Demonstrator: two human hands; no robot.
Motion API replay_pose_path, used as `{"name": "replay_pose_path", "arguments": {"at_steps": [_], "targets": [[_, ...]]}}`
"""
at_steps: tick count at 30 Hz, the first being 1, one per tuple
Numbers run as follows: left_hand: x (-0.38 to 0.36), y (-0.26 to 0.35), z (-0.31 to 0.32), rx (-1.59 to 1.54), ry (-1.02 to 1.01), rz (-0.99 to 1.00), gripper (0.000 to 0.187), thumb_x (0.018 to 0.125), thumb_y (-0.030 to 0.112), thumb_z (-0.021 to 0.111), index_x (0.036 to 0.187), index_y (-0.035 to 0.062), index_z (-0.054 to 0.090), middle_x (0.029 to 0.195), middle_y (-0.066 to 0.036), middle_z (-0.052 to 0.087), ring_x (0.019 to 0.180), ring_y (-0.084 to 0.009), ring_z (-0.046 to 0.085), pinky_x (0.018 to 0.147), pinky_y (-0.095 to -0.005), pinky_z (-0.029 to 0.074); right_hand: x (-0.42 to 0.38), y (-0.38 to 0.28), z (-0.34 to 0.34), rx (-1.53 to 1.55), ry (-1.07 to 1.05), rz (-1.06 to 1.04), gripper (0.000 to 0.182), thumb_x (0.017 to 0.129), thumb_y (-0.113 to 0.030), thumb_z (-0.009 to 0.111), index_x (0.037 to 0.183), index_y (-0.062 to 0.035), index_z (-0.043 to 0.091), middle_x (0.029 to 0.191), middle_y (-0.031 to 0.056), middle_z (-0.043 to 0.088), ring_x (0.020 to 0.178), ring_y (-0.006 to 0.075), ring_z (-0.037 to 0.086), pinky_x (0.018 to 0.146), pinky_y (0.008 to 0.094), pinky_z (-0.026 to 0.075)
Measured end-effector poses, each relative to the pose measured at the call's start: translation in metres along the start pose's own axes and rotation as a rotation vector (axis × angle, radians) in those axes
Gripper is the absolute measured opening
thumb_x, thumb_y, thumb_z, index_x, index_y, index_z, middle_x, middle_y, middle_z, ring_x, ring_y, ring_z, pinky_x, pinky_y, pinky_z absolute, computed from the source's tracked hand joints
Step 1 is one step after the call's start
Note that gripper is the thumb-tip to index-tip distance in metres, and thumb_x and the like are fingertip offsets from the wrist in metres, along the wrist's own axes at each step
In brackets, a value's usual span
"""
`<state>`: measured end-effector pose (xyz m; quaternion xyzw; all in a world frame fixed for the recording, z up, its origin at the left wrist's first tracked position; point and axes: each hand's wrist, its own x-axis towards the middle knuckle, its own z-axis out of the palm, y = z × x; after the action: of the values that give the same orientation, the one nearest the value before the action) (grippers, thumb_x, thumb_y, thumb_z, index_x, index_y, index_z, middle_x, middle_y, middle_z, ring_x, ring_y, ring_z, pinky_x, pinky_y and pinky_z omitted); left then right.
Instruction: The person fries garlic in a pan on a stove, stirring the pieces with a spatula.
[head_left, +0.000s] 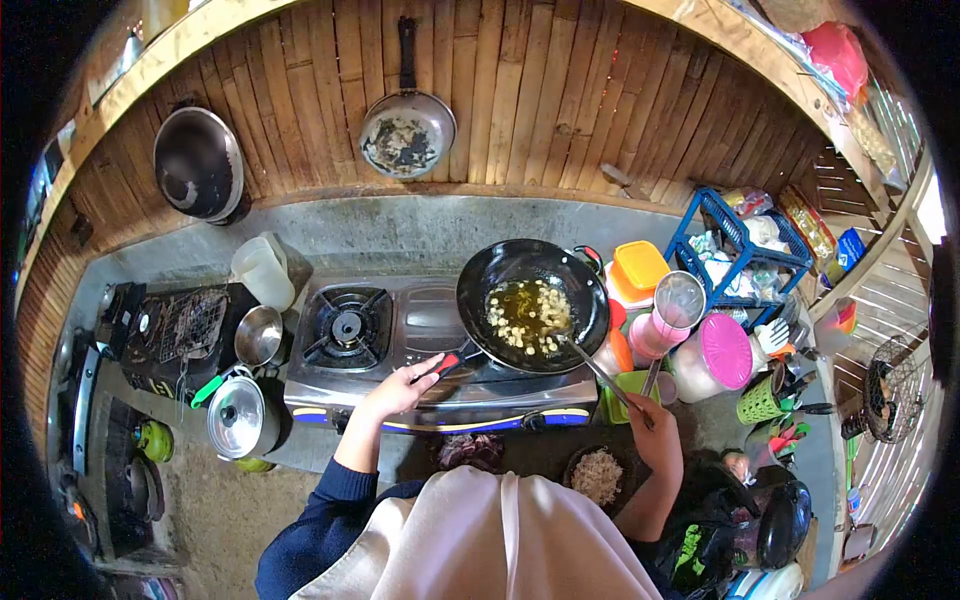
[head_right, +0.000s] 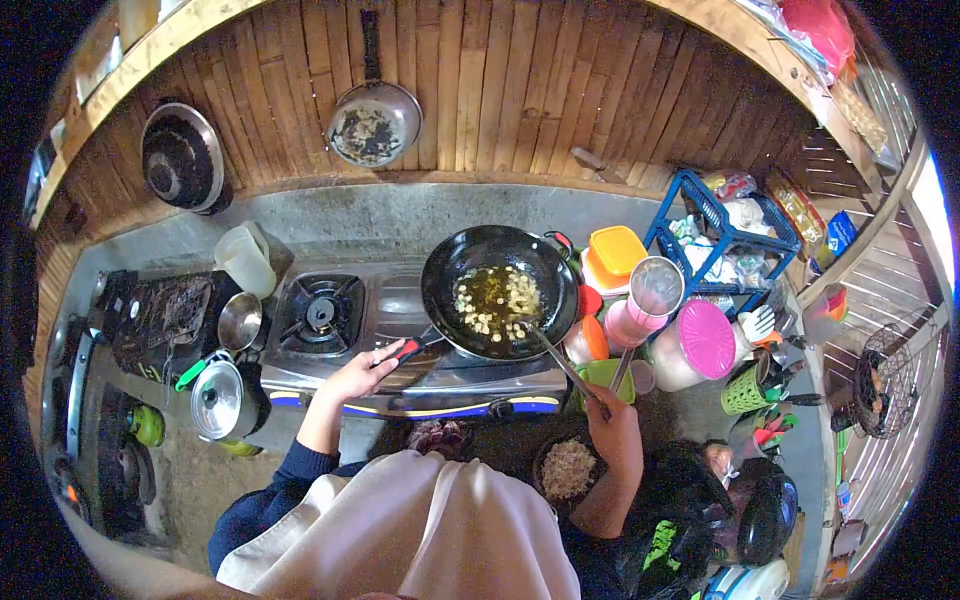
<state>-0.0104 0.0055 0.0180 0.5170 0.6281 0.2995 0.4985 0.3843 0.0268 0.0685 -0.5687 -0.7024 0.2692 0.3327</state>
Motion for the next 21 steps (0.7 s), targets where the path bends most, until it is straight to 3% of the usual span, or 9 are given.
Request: {"name": "replay_pose_path", "arguments": {"at_steps": [2, 4, 5, 9, 11, 15, 17, 18, 21], "targets": [[-0.001, 0.001, 0.002, -0.013, 0.005, 0.046, 0.040, 0.091, 0.023, 0.047, 0.130, 0.0244, 0.041, 0.059, 0.006, 0.042, 0.045, -0.0043, 0.031, 0.043, -0.0203, 0.031, 0.006, 0.009, 0.011, 0.014, 0.013, -0.033, 0.025, 0.081, -0.006, 0.055, 0.105, 0.0006, 0.058, 0.070, 0.0053, 0.058, 0.062, 0.0074, 0.050, 0.058, 0.0236, 0.042], [0.001, -0.002, 0.003, 0.005, 0.015, 0.056, 0.041, 0.090, 0.023, 0.047, 0.130, 0.0252, 0.041, 0.058, 0.005, 0.043, 0.046, -0.0049, 0.034, 0.044, -0.0210, 0.033, 0.014, 0.011, 0.022, -0.016, 0.009, 0.068, 0.029, 0.082, -0.011, 0.055, 0.109, -0.0023, 0.054, 0.087, 0.0200, 0.060, 0.073, 0.0244, 0.060, 0.065, 0.0322, 0.046], [0.001, -0.004, 0.002, 0.026, 0.017, 0.068, 0.041, 0.090, 0.024, 0.047, 0.130, 0.0260, 0.041, 0.056, 0.004, 0.044, 0.046, -0.0055, 0.037, 0.045, -0.0217, 0.035, 0.021, 0.019, 0.030, -0.014, 0.003, 0.063, 0.029, 0.082, -0.011, 0.055, 0.109, -0.0023, 0.054, 0.087, 0.0200, 0.060, 0.073, 0.0244, 0.060, 0.065, 0.0322, 0.046], [0.004, -0.009, 0.002, -0.006, 0.000, 0.073, 0.041, 0.090, 0.023, 0.047, 0.130, 0.0257, 0.041, 0.057, 0.002, 0.046, 0.047, -0.0063, 0.039, 0.045, -0.0227, 0.037, 0.050, 0.043, 0.064, 0.037, 0.059, -0.148, 0.032, 0.081, -0.011, 0.054, 0.112, -0.0048, 0.050, 0.086, 0.0185, 0.060, 0.074, 0.0299, 0.060, 0.069, 0.0353, 0.046], [0.002, -0.006, 0.001, 0.004, 0.000, 0.077, 0.041, 0.090, 0.023, 0.047, 0.130, 0.0272, 0.041, 0.055, 0.004, 0.043, 0.045, -0.0058, 0.037, 0.043, -0.0218, 0.035, 0.071, 0.068, 0.087, 0.089, 0.163, -0.427, 0.032, 0.081, -0.009, 0.055, 0.112, -0.0049, 0.050, 0.082, 0.0178, 0.059, 0.074, 0.0322, 0.059, 0.072, 0.0368, 0.046], [0.004, -0.008, 0.001, -0.022, -0.013, 0.037, 0.041, 0.090, 0.024, 0.047, 0.131, 0.0293, 0.039, 0.052, 0.005, 0.037, 0.042, -0.0048, 0.033, 0.039, -0.0204, 0.031, 0.083, 0.065, 0.101, -0.009, 0.233, -0.491, 0.031, 0.081, -0.008, 0.054, 0.112, -0.0047, 0.050, 0.076, 0.0122, 0.058, 0.063, 0.0250, 0.057, 0.063, 0.0325, 0.047], [0.002, -0.008, 0.003, -0.013, -0.014, 0.033, 0.041, 0.091, 0.025, 0.046, 0.131, 0.0299, 0.039, 0.051, 0.005, 0.036, 0.041, -0.0046, 0.032, 0.039, -0.0200, 0.030, 0.068, 0.021, 0.088, 0.464, -0.086, 0.100, 0.029, 0.083, -0.008, 0.054, 0.112, -0.0047, 0.051, 0.074, 0.0060, 0.056, 0.054, 0.0136, 0.052, 0.051, 0.0255, 0.044], [0.001, -0.006, 0.002, -0.019, -0.015, 0.031, 0.041, 0.091, 0.025, 0.046, 0.131, 0.0300, 0.039, 0.050, 0.005, 0.036, 0.041, -0.0047, 0.033, 0.039, -0.0203, 0.030, 0.064, 0.012, 0.089, 0.479, -0.044, 0.078, 0.026, 0.084, -0.009, 0.054, 0.110, -0.0047, 0.053, 0.074, 0.0026, 0.054, 0.050, 0.0055, 0.046, 0.044, 0.0204, 0.039], [-0.001, -0.003, 0.002, -0.020, -0.019, 0.015, 0.041, 0.091, 0.027, 0.047, 0.131, 0.0302, 0.039, 0.049, 0.005, 0.035, 0.041, -0.0049, 0.033, 0.038, -0.0212, 0.030, 0.059, 0.015, 0.086, 0.486, -0.025, 0.015, 0.025, 0.083, -0.008, 0.054, 0.109, -0.0046, 0.055, 0.074, 0.0032, 0.055, 0.052, 0.0075, 0.049, 0.045, 0.0214, 0.040]]}}
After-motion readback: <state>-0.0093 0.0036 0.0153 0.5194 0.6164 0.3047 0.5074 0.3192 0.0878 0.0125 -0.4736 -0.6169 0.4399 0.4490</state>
